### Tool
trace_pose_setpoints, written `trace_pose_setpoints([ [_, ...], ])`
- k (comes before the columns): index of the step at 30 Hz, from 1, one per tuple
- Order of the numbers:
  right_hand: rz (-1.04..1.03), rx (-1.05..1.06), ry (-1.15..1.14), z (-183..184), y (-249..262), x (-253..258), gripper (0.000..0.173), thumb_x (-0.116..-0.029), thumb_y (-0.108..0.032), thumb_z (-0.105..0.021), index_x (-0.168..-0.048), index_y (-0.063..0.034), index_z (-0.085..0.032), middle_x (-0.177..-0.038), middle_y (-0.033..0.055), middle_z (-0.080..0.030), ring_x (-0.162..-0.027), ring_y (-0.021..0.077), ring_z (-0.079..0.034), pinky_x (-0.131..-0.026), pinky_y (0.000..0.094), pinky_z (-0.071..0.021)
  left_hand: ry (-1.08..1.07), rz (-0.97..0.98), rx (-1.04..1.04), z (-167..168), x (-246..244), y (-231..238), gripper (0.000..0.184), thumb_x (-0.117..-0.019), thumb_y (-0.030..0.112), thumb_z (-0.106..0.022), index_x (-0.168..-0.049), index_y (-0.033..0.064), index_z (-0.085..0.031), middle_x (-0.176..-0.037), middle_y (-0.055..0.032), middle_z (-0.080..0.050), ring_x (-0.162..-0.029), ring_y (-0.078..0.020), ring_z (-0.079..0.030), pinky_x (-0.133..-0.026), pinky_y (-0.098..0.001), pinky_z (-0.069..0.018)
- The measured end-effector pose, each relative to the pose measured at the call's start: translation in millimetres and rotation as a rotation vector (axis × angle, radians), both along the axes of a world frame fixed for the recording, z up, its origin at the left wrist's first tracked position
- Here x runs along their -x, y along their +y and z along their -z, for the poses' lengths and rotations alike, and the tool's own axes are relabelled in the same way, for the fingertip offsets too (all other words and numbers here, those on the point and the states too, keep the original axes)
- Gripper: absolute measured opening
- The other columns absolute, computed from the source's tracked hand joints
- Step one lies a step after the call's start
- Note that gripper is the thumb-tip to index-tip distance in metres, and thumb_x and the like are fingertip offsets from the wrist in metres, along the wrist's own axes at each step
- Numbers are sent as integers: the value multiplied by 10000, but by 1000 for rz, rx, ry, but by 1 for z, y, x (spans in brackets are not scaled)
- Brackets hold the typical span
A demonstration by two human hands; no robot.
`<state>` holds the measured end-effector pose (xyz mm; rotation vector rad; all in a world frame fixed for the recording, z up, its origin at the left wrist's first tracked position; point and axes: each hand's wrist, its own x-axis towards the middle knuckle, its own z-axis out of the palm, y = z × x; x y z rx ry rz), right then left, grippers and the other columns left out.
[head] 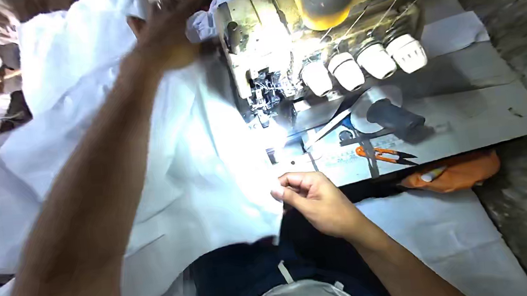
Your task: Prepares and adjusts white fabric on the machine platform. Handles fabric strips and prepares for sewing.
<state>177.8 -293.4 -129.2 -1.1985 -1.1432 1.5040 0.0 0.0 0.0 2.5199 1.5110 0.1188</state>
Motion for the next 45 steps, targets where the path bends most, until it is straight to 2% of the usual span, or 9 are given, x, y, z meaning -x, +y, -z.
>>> trace_pose_setpoints([
  [3, -42, -24, -12, 10, 2, -10, 177, -1036, -176, -604, -971, -60, -720, -750, -45, -682, -646, -1, -625, -611, 153, -533, -94, -82, -197, 36, 2, -25, 636, -973, 498, -584, -1524, 191, -499, -1548, -157, -483, -1471, -424, -362, -1119, -790, -96],
  [7, 40, -225, -132, 14, 6, -13, 137, -1006, -179, -652, -1006, -56, -714, -874, -26, -718, -766, 17, -673, -692, 182, -579, -512, -17, -365, 69, 18, -150, 269, -1042, 210, -560, -1206, 67, -718, -1266, -96, -705, -1250, -245, -622, -1116, -503, -423],
  [10, 278, -617, -539, 11, 9, -1, 215, -931, -272, -743, -1023, -87, -682, -1002, 20, -668, -924, 62, -638, -800, 217, -553, -768, 38, -167, 113, 11, -202, 366, -995, 54, -469, -1272, 2, -703, -1441, -114, -615, -1474, -305, -422, -1232, -481, -334],
  [15, 410, -738, -818, 3, 23, 23, 215, -977, -286, -679, -1130, -209, -809, -747, -10, -604, -681, 101, -547, -621, 275, -438, -773, -11, -153, 110, 4, -196, 374, -1003, 40, -496, -1322, 44, -690, -1497, -74, -572, -1519, -285, -352, -1261, -443, -296],
  [22, 514, -611, -677, 9, 32, 6, 286, -952, -213, -692, -1198, -96, -775, -755, -34, -593, -658, 12, -502, -593, 170, -417, -732, -80, -143, 110, -9, -200, 387, -982, 97, -508, -1305, 117, -721, -1556, -55, -509, -1553, -304, -260, -1263, -470, -255],
  [26, 516, -542, -486, 18, 29, 6, 554, -944, -295, -735, -1385, -20, -544, -875, -32, -581, -697, -24, -478, -603, 117, -404, -742, -98, -163, 108, -16, -185, 323, -991, 87, -539, -1238, 78, -748, -1551, -73, -513, -1552, -302, -265, -1266, -442, -267],
  [33, 434, -548, -655, 61, 25, 3, 250, -927, -333, -737, -906, -85, -751, -826, 0, -631, -719, 26, -564, -616, 168, -463, -694, -72, -188, 109, -15, -179, 324, -993, 117, -535, -1230, 90, -754, -1546, -51, -520, -1550, -263, -274, -1264, -445, -263],
  [39, 219, -602, -452, 64, 18, -15, 222, -904, -267, -703, -785, -81, -681, -768, -14, -625, -680, 11, -562, -582, 170, -466, -621, 53, -139, 102, 3, -171, 369, -1063, 223, -490, -1360, 118, -682, -1547, -46, -522, -1545, -250, -291, -1256, -465, -250],
  [45, 201, -571, -305, 63, 10, -21, 211, -900, -250, -740, -765, -101, -674, -755, -57, -611, -626, -26, -529, -535, 136, -439, -609, -260, -357, 50, 129, -230, 286, -1067, 87, -474, -1309, -20, -583, -1106, -124, -699, -964, -168, -699, -875, -360, -583],
])
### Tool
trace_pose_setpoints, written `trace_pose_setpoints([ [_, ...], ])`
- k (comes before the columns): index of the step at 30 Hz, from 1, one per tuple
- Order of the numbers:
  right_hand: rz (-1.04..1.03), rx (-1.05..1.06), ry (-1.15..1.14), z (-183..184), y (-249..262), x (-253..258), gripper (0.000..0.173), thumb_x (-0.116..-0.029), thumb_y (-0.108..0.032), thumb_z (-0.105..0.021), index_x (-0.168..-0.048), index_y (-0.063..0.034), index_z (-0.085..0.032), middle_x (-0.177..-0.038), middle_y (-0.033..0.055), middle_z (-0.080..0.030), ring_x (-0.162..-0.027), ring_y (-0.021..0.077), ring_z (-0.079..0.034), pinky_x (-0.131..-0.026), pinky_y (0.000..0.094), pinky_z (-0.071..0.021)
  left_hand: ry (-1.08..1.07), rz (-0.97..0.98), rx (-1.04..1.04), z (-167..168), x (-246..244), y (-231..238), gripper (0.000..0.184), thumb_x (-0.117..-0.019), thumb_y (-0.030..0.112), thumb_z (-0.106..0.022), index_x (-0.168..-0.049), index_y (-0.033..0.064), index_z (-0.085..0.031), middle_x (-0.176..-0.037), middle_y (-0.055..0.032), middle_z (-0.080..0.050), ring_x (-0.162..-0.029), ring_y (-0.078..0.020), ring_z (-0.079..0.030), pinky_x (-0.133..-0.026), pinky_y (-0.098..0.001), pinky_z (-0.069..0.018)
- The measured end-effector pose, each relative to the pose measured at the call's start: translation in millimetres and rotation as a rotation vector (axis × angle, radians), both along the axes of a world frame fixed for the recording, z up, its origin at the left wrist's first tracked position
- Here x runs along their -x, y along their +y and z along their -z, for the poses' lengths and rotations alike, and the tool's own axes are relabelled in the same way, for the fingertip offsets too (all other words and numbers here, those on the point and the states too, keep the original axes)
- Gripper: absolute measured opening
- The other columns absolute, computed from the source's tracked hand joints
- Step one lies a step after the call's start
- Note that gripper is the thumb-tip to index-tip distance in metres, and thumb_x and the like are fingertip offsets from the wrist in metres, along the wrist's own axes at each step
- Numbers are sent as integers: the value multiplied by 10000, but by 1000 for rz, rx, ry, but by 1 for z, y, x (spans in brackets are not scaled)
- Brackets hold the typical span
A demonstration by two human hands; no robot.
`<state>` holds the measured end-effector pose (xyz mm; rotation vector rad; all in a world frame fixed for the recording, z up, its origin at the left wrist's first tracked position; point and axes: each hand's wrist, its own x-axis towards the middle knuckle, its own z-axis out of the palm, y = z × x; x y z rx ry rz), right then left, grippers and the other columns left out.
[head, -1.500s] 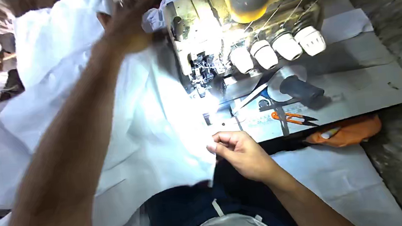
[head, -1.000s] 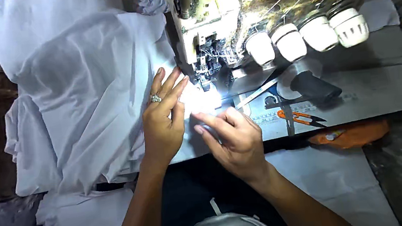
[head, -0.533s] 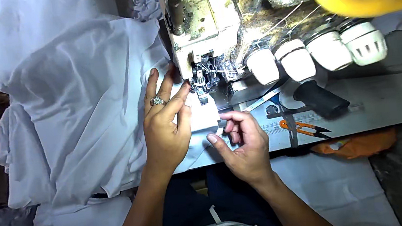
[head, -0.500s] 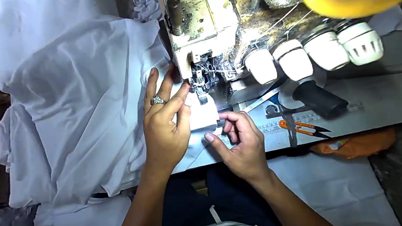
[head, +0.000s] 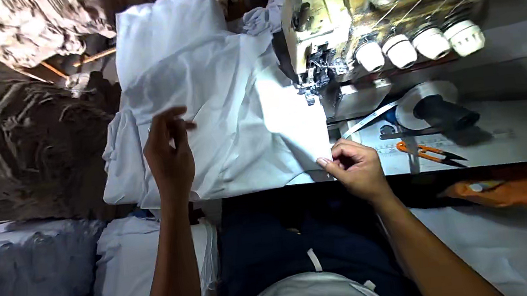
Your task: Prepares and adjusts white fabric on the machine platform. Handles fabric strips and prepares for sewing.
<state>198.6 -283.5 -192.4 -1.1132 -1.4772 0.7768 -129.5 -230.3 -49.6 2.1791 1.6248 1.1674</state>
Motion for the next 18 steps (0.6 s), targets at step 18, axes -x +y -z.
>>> trace_pose_setpoints([
  [18, -92, 117, 496, -62, -27, 62, 269, -1085, -282, -504, -1145, -114, -705, -944, 18, -759, -824, 126, -731, -766, 312, -624, -180, 176, 126, -35, -52, -40, 141, -981, 206, -666, -928, 78, -691, -711, 73, -632, -566, 39, -556, -507, -135, -473],
])
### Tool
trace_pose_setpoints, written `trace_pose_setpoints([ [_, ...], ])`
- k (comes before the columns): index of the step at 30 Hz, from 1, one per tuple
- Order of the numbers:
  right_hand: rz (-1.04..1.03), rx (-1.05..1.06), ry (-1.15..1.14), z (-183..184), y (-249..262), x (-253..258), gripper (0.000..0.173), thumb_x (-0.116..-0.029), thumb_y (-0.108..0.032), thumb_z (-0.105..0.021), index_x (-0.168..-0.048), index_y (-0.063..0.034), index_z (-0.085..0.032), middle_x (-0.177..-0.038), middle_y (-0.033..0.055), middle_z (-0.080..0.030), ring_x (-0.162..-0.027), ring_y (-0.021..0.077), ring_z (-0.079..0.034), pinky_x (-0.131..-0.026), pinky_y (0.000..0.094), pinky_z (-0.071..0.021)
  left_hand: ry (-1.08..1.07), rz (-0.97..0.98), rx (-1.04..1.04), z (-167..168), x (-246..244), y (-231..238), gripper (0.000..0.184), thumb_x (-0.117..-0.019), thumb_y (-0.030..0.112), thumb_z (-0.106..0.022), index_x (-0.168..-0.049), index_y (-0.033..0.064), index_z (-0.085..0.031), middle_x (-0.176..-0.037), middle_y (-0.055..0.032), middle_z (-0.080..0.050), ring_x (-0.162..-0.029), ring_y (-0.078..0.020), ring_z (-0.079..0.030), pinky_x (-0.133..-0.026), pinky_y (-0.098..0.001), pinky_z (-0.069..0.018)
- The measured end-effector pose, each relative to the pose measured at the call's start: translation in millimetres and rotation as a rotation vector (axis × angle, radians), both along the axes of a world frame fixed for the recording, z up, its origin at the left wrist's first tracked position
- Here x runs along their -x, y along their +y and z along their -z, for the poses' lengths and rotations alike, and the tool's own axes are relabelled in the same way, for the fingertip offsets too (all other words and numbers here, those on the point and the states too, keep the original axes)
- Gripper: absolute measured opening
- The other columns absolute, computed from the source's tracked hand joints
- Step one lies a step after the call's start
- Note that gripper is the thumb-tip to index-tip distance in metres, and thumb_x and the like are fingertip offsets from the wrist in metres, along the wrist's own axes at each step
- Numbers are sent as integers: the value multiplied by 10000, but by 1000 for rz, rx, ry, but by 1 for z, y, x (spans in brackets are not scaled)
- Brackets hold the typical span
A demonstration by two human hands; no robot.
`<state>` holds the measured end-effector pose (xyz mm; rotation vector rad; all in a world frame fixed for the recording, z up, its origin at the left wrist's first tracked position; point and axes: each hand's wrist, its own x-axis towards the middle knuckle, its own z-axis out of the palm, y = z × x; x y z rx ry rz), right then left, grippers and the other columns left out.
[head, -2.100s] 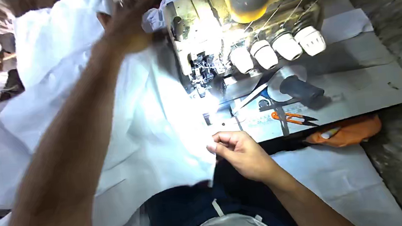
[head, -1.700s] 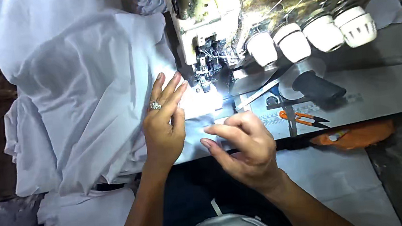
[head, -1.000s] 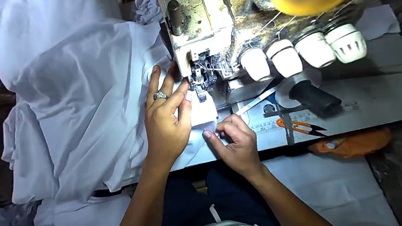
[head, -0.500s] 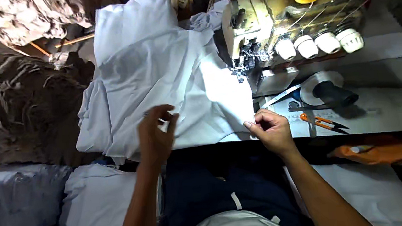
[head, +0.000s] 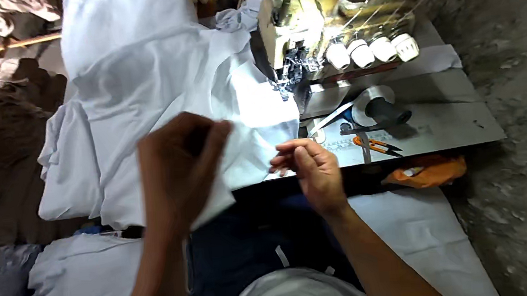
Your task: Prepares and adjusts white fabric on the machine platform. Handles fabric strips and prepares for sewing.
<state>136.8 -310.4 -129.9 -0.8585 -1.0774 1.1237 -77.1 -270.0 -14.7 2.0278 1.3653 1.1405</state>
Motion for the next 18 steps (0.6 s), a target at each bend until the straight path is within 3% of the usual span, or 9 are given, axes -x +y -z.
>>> trace_pose_setpoints([
  [2, -101, 84, 106, -3, 7, 8, 338, -1068, -380, -522, -1151, -120, -721, -977, 8, -745, -873, 90, -709, -798, 277, -598, -75, 152, 108, 22, -39, 3, 88, -973, 146, -671, -983, 82, -731, -775, 50, -698, -622, -9, -639, -565, -199, -568],
  [5, 35, 187, 38, -6, 20, 0, 89, -964, -114, -691, -1025, -62, -729, -834, 21, -717, -698, 63, -651, -641, 219, -556, -87, 185, 204, 47, -50, 6, 171, -1008, 129, -624, -1128, 104, -743, -915, 49, -757, -763, -45, -713, -690, -241, -622],
  [7, 78, 190, -87, -9, 20, -10, 127, -906, -36, -748, -1032, -32, -735, -841, 42, -742, -696, 90, -690, -647, 232, -599, -64, 131, 124, 39, -38, 11, 204, -1025, 97, -572, -1172, 70, -712, -984, 25, -773, -811, -63, -722, -710, -246, -616],
  [9, 78, 150, -126, -10, 20, -15, 217, -898, -20, -750, -1112, -23, -718, -906, 48, -755, -754, 105, -719, -696, 243, -624, 73, 117, 12, 26, -32, 21, 196, -1018, 141, -585, -1153, 79, -712, -1059, 28, -757, -947, -50, -703, -830, -254, -588],
  [12, 62, 60, -76, -14, 22, -11, 343, -901, 11, -734, -1239, 11, -682, -1032, 75, -755, -858, 123, -732, -786, 261, -633, 288, 306, -26, 30, -39, 48, 293, -1014, 305, -598, -1180, 106, -735, -1188, -25, -707, -1177, -158, -623, -1037, -473, -463],
  [14, 51, 70, -66, -19, 21, -10, 419, -896, -5, -746, -1305, -4, -652, -1012, 69, -761, -831, 113, -729, -760, 242, -627, 260, 399, -23, 40, -46, 56, 197, -1008, 293, -610, -1008, 146, -740, -998, 46, -695, -1027, -91, -630, -1017, -449, -425],
  [15, 50, 90, -70, -22, 20, -13, 430, -890, -21, -760, -1307, -11, -658, -954, 60, -765, -788, 104, -726, -724, 231, -620, 208, 411, -31, 40, -48, 57, 176, -1008, 265, -615, -957, 139, -727, -927, 66, -678, -944, -53, -630, -954, -368, -466],
  [16, 52, 102, -80, -24, 19, -18, 377, -882, -37, -777, -1246, 1, -688, -912, 56, -768, -766, 97, -728, -710, 226, -625, 144, 402, -49, 39, -50, 58, 156, -1004, 234, -633, -945, 119, -720, -901, 68, -664, -890, -23, -630, -859, -264, -529],
  [18, 82, 119, -137, -20, 18, -29, 175, -857, -69, -807, -1012, -13, -750, -843, 21, -760, -731, 54, -716, -683, 195, -619, 50, 326, -98, 38, -57, 61, 91, -961, 163, -693, -959, 83, -734, -912, 43, -679, -846, -5, -623, -743, -179, -525],
])
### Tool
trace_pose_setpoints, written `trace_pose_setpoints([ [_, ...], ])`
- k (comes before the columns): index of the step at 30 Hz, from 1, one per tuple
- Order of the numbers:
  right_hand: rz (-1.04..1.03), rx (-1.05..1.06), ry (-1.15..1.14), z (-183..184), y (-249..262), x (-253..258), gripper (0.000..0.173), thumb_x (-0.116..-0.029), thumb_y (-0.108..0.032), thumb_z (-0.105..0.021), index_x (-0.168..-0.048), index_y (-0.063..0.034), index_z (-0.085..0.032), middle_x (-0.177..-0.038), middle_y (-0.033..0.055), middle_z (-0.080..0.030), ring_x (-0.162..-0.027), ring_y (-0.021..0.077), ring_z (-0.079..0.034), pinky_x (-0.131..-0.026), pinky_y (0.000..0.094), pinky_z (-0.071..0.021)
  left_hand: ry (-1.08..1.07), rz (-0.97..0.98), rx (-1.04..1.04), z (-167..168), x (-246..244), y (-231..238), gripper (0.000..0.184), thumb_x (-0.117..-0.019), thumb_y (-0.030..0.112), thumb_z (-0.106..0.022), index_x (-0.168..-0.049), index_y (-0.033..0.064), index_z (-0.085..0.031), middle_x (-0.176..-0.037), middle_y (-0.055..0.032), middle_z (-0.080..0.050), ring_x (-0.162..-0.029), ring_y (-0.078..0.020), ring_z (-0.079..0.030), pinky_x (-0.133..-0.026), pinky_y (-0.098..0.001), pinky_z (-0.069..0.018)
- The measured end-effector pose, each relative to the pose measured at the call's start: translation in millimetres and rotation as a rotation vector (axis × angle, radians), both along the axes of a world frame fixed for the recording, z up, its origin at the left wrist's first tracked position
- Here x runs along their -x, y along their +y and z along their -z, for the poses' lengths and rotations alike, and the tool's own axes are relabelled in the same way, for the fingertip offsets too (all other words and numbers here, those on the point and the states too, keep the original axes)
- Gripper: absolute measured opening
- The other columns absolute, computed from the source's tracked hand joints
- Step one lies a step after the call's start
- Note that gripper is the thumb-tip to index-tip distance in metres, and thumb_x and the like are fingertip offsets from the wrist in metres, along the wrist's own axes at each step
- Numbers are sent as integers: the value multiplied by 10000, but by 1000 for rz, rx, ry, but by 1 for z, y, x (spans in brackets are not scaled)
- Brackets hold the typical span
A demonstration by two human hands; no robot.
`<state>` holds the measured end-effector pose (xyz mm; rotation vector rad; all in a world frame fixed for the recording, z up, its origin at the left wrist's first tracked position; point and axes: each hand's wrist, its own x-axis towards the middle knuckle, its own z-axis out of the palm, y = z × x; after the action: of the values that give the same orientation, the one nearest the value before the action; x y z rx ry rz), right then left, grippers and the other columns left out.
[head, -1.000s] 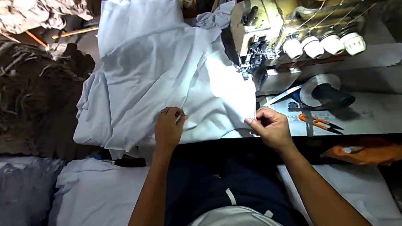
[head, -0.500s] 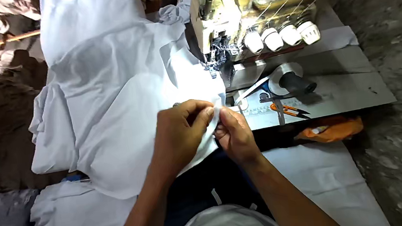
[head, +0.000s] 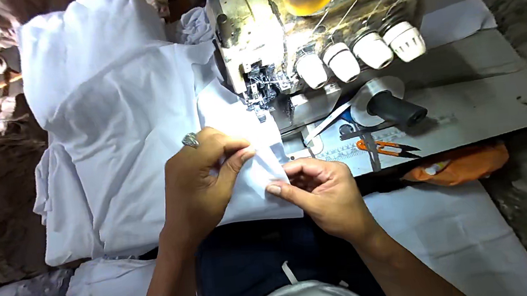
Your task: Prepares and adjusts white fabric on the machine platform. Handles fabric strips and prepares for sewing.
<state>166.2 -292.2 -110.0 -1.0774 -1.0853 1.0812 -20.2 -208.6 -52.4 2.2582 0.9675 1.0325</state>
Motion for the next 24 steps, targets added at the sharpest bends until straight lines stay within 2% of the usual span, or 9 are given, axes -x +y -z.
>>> trace_pose_setpoints([
  [2, 46, 47, -71, 12, 7, -9, 107, -838, -105, -826, -903, -68, -749, -770, -27, -734, -667, 6, -676, -625, 154, -580, -44, -65, -55, 8, -11, 9, 69, -918, 99, -728, -955, 52, -762, -946, -6, -701, -871, -30, -621, -742, -182, -493],
  [4, 69, 96, -70, 21, 15, -14, 115, -826, -105, -840, -877, -73, -742, -727, -18, -720, -621, 16, -659, -580, 155, -560, -74, -88, -61, 21, -22, 18, 61, -913, 59, -735, -959, 38, -769, -972, -32, -694, -923, -63, -641, -792, -198, -524],
  [6, 68, 113, -50, 23, 22, -17, 145, -814, -85, -841, -901, -76, -725, -712, -11, -707, -605, 33, -652, -565, 157, -555, -83, -120, -63, 26, -29, 23, 63, -914, 57, -739, -963, 39, -776, -987, -37, -699, -954, -78, -649, -822, -215, -533],
  [11, 68, 136, -76, 33, 35, -16, 393, -802, -103, -862, -1098, -146, -608, -666, -29, -682, -565, 40, -638, -542, 156, -528, -7, -195, -65, 37, -30, 32, 76, -941, 116, -722, -970, 95, -789, -995, -17, -703, -963, -89, -637, -846, -265, -507],
  [13, 117, 109, -171, 38, 39, -15, 296, -802, -178, -870, -1019, -137, -673, -659, -64, -652, -557, 6, -590, -517, 141, -484, 25, -223, -59, 43, -30, 34, 82, -945, 148, -724, -975, 123, -796, -999, -2, -696, -951, -93, -624, -845, -303, -482],
  [15, 169, 53, -315, 42, 39, -15, 200, -815, -273, -854, -843, -165, -688, -740, -93, -622, -629, -19, -547, -540, 137, -436, 46, -235, -39, 43, -30, 33, 82, -938, 160, -728, -972, 133, -799, -1001, 4, -693, -950, -95, -621, -843, -315, -476],
  [18, 65, 13, -347, 40, 25, -17, 185, -878, -265, -791, -790, -159, -668, -952, -36, -651, -870, 39, -630, -705, 188, -542, 48, -237, 14, 40, -27, 24, 72, -918, 173, -744, -959, 150, -798, -997, 31, -685, -945, -79, -611, -833, -307, -473],
  [21, -7, 55, -268, 33, 12, -16, 168, -889, -206, -773, -818, -124, -645, -781, -50, -686, -692, -6, -645, -599, 148, -539, 55, -221, 54, 37, -25, 19, 65, -904, 203, -768, -948, 168, -801, -984, 58, -688, -934, -52, -609, -835, -298, -464],
  [24, -42, 57, -281, 20, 9, -17, 162, -895, -177, -763, -930, -138, -609, -723, -75, -664, -624, -14, -628, -553, 138, -528, 77, -226, 57, 33, -26, 19, 63, -901, 223, -771, -933, 178, -801, -971, 70, -692, -928, -50, -611, -835, -309, -463],
])
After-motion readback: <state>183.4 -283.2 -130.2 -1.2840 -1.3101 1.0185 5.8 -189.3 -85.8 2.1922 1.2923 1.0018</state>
